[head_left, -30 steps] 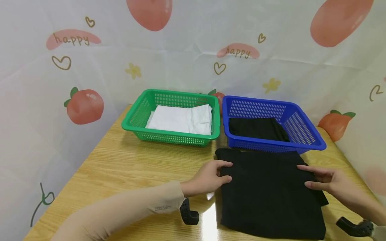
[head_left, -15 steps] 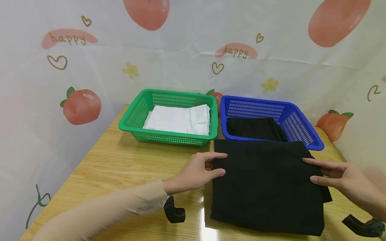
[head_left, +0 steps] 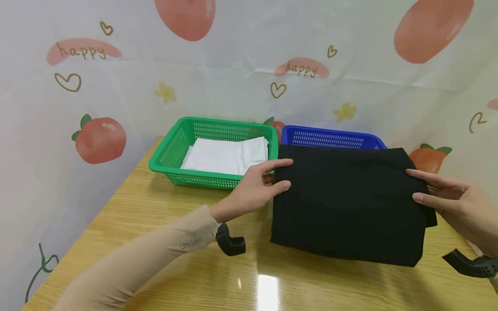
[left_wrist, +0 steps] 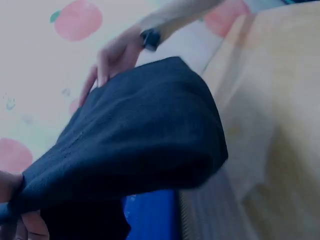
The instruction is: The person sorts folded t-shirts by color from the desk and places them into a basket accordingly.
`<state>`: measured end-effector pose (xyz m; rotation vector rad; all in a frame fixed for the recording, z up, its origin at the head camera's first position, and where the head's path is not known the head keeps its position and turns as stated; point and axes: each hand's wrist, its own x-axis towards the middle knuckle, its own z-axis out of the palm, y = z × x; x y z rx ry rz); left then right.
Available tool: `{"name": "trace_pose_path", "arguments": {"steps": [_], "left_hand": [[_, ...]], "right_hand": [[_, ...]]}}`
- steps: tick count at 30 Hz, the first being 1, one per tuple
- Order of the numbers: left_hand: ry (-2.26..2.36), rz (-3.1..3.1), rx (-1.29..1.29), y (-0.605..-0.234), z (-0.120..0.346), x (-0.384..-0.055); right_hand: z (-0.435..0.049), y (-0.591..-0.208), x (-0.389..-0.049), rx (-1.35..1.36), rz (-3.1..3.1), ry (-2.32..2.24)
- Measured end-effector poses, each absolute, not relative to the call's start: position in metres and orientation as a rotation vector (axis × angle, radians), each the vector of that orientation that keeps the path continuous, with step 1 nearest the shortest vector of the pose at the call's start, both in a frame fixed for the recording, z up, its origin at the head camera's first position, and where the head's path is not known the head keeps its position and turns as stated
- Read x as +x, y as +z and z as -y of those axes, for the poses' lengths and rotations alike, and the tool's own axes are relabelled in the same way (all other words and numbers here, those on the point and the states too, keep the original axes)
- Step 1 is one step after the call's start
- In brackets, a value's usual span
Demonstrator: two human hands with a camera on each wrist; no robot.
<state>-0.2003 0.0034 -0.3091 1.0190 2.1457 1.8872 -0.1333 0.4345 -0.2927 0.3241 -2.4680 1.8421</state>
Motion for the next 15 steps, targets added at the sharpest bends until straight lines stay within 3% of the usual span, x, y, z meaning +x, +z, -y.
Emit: {"name": "trace_pose_path", "arguments": {"steps": [10,15], "left_hand": [[1.874,-2.195,1.007,-0.288,-0.031,-0.271],[1.898,-2.165,0.934,-0.281,-0.049,-0.295]], "right_hand": [[-0.441,-0.259,-0.191,0.481,2.245,2.169],[-0.443,-0.253,-0.213,0.422,2.211,2.213]]}}
